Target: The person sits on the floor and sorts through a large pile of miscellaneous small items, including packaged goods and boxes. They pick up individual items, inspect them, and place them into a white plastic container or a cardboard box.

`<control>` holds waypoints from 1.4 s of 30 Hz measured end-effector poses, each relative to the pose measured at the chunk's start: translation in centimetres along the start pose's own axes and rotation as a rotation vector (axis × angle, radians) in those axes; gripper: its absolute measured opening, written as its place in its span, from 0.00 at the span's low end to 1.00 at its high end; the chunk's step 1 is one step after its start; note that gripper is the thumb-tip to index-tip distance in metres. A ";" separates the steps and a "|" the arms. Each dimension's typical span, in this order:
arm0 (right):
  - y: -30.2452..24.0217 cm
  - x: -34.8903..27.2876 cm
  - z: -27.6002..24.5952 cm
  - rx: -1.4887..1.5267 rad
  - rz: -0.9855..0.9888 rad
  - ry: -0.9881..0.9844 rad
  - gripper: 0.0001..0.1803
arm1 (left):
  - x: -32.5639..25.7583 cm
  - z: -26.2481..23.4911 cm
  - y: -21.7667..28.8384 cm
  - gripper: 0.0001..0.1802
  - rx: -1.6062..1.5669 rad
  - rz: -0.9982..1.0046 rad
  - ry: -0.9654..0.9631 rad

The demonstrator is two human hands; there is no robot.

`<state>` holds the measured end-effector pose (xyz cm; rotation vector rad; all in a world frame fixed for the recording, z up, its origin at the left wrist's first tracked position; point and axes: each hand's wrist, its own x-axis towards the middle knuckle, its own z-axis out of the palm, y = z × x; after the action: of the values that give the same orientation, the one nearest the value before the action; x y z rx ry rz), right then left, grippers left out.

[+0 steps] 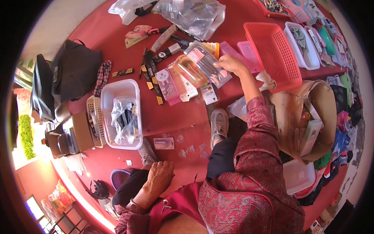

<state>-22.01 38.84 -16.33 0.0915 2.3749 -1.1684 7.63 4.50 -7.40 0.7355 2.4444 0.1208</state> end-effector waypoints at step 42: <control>-15.8 8.6 5.5 -0.514 -0.770 0.560 0.19 | -0.5 -1.2 -1.1 0.09 0.102 0.035 0.055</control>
<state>-31.57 23.38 -11.54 -0.8333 3.2815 -0.8301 6.79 3.37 -6.43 0.8300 2.5053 0.0303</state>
